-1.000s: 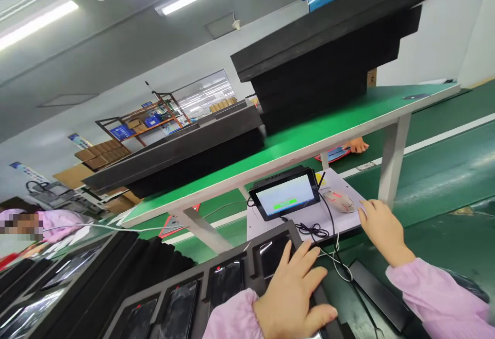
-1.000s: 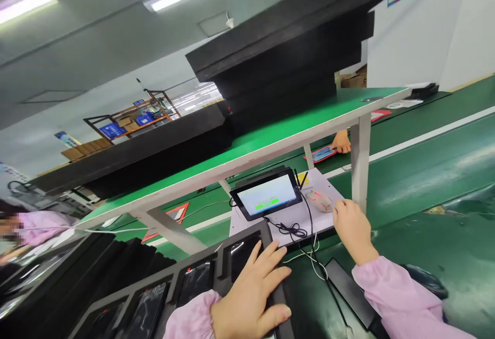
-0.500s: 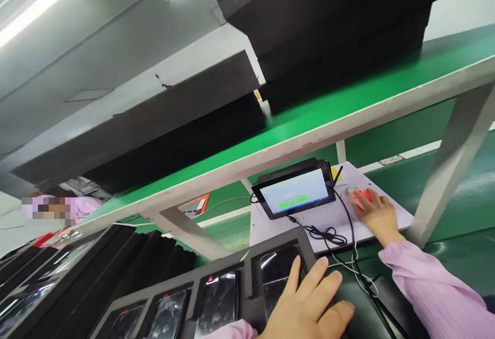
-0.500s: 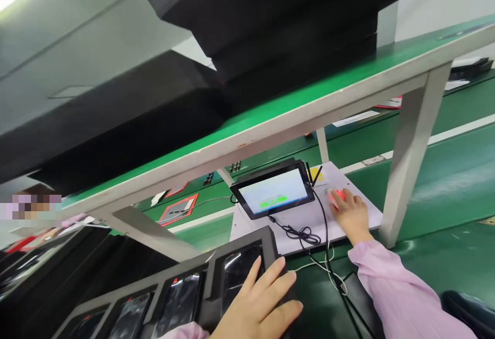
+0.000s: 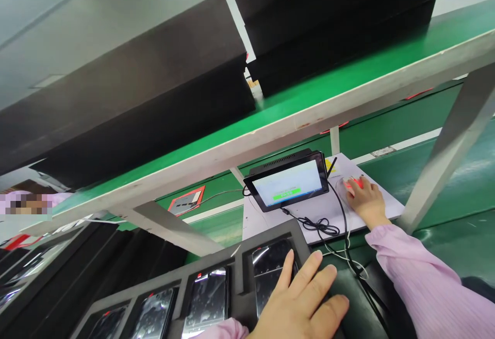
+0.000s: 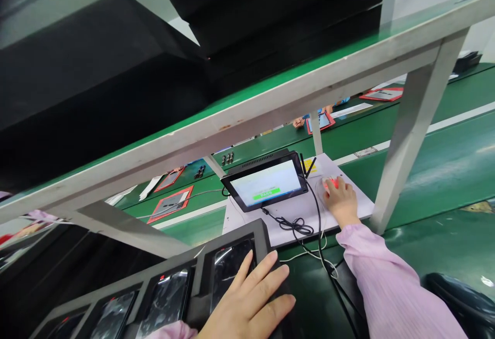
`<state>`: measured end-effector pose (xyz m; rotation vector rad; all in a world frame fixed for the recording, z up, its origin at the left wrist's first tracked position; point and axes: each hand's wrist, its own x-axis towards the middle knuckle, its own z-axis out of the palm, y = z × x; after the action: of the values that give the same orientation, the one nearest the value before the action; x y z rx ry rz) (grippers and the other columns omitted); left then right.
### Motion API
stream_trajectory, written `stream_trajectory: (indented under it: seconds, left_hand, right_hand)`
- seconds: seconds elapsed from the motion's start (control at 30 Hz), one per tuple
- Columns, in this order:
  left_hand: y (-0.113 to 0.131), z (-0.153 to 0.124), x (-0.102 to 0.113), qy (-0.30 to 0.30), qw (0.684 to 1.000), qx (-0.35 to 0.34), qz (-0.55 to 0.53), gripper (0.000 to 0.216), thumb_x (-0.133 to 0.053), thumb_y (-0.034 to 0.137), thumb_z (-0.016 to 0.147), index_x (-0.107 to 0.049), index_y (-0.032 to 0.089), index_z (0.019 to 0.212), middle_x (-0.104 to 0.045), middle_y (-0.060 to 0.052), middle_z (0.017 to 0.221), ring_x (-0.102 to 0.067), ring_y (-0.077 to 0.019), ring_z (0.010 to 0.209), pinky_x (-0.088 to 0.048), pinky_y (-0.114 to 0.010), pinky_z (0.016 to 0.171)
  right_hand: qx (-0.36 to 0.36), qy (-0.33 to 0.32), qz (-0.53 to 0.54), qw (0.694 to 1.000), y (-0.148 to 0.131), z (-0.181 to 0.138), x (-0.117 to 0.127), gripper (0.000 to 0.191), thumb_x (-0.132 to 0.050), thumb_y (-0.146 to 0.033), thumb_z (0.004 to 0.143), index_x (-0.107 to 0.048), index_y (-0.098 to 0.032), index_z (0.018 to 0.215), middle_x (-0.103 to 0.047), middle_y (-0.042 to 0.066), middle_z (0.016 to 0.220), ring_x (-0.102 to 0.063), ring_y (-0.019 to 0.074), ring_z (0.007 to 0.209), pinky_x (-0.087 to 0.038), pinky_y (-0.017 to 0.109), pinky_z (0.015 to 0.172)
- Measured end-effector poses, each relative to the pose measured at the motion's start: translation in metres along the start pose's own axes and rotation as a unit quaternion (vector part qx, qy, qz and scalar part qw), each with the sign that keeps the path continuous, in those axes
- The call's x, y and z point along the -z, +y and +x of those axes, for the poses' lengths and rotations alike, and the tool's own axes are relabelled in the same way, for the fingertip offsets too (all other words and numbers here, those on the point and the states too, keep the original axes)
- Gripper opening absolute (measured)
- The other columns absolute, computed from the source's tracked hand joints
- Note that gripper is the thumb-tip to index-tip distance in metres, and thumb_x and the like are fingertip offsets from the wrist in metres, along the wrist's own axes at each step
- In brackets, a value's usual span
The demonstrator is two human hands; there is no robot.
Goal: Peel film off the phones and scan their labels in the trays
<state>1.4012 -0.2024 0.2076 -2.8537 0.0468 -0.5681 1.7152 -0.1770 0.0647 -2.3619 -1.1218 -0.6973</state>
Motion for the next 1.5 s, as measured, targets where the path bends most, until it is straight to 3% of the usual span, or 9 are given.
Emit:
stream_trajectory:
  seconds: [0.47, 0.6, 0.7, 0.87, 0.97, 1.1, 1.23, 1.33, 1.5]
  left_hand:
    - [0.000, -0.001, 0.002, -0.028, 0.999, -0.002, -0.021, 0.029, -0.046, 0.028, 0.093, -0.060, 0.025, 0.118, -0.058, -0.005, 0.127, -0.034, -0.0236, 0.135, -0.027, -0.049, 0.109]
    - [0.007, -0.005, -0.013, 0.008, 0.999, 0.042, -0.027, 0.028, -0.043, 0.035, 0.094, -0.063, 0.026, 0.113, -0.060, -0.005, 0.123, -0.027, -0.0241, 0.138, -0.017, -0.053, 0.112]
    - [0.010, -0.006, -0.020, 0.032, 0.997, 0.056, -0.034, 0.029, -0.041, 0.037, 0.095, -0.063, 0.026, 0.110, -0.060, -0.003, 0.123, -0.022, -0.0211, 0.140, -0.010, -0.049, 0.114]
    - [0.009, -0.002, -0.018, 0.051, 0.997, 0.052, -0.034, 0.031, -0.037, 0.036, 0.096, -0.065, 0.025, 0.106, -0.061, -0.002, 0.122, -0.021, -0.0191, 0.141, -0.007, -0.046, 0.115]
    - [0.005, -0.001, -0.011, 0.033, 0.998, 0.043, -0.039, 0.032, -0.038, 0.038, 0.095, -0.063, 0.024, 0.109, -0.060, -0.003, 0.124, -0.023, -0.0208, 0.140, -0.012, -0.048, 0.113]
    - [0.001, 0.000, 0.002, -0.051, 0.997, 0.010, -0.056, 0.036, -0.044, 0.041, 0.093, -0.056, 0.022, 0.121, -0.058, -0.007, 0.127, -0.035, -0.0258, 0.134, -0.030, -0.053, 0.105]
    - [0.005, 0.002, 0.004, -0.098, 0.993, 0.028, -0.051, 0.035, -0.046, 0.038, 0.092, -0.054, 0.025, 0.123, -0.060, -0.007, 0.123, -0.039, -0.0266, 0.132, -0.037, -0.055, 0.099]
    - [0.013, 0.002, -0.001, -0.086, 0.994, 0.058, -0.026, 0.034, -0.048, 0.039, 0.091, -0.054, 0.030, 0.123, -0.060, -0.003, 0.123, -0.038, -0.0257, 0.132, -0.038, -0.054, 0.100]
    - [0.021, 0.001, -0.006, -0.013, 0.997, 0.081, -0.007, 0.029, -0.044, 0.036, 0.094, -0.059, 0.032, 0.119, -0.059, 0.001, 0.125, -0.036, -0.0237, 0.134, -0.036, -0.052, 0.104]
  right_hand:
    - [0.014, -0.014, 0.009, 1.000, 0.003, 0.005, -0.005, 0.035, -0.045, -0.021, 0.081, -0.071, -0.017, 0.103, -0.063, 0.015, 0.109, -0.053, 0.0224, 0.073, -0.040, 0.033, 0.064]
    - [0.019, -0.024, 0.012, 0.999, 0.004, 0.006, -0.004, 0.035, -0.046, -0.021, 0.081, -0.071, -0.016, 0.105, -0.063, 0.015, 0.110, -0.055, 0.0233, 0.076, -0.041, 0.033, 0.067]
    - [0.017, -0.032, 0.012, 0.999, 0.004, 0.007, -0.004, 0.035, -0.048, -0.021, 0.081, -0.070, -0.017, 0.107, -0.063, 0.014, 0.112, -0.055, 0.0233, 0.076, -0.042, 0.033, 0.068]
    - [0.010, -0.041, 0.009, 0.999, 0.003, 0.007, -0.004, 0.035, -0.047, -0.021, 0.082, -0.070, -0.014, 0.108, -0.062, 0.017, 0.113, -0.056, 0.0236, 0.075, -0.042, 0.034, 0.069]
    - [0.010, -0.042, 0.005, 0.999, 0.003, 0.007, -0.003, 0.035, -0.045, -0.020, 0.083, -0.070, -0.015, 0.106, -0.062, 0.017, 0.113, -0.056, 0.0234, 0.076, -0.042, 0.034, 0.070]
    - [0.014, -0.043, 0.009, 0.999, 0.001, 0.005, -0.001, 0.034, -0.047, -0.019, 0.081, -0.070, -0.017, 0.105, -0.062, 0.015, 0.112, -0.056, 0.0232, 0.077, -0.043, 0.033, 0.068]
    - [0.028, -0.034, 0.019, 0.999, 0.003, 0.003, -0.002, 0.033, -0.048, -0.019, 0.080, -0.071, -0.014, 0.103, -0.061, 0.018, 0.111, -0.057, 0.0256, 0.078, -0.045, 0.035, 0.067]
    - [0.052, -0.010, 0.023, 0.998, 0.005, 0.001, -0.003, 0.032, -0.046, -0.020, 0.082, -0.071, -0.015, 0.101, -0.061, 0.017, 0.109, -0.057, 0.0257, 0.077, -0.047, 0.036, 0.068]
    - [0.082, -0.006, 0.025, 0.996, 0.004, 0.001, 0.005, 0.032, -0.045, -0.024, 0.085, -0.071, -0.015, 0.102, -0.061, 0.017, 0.108, -0.057, 0.0254, 0.075, -0.047, 0.035, 0.067]
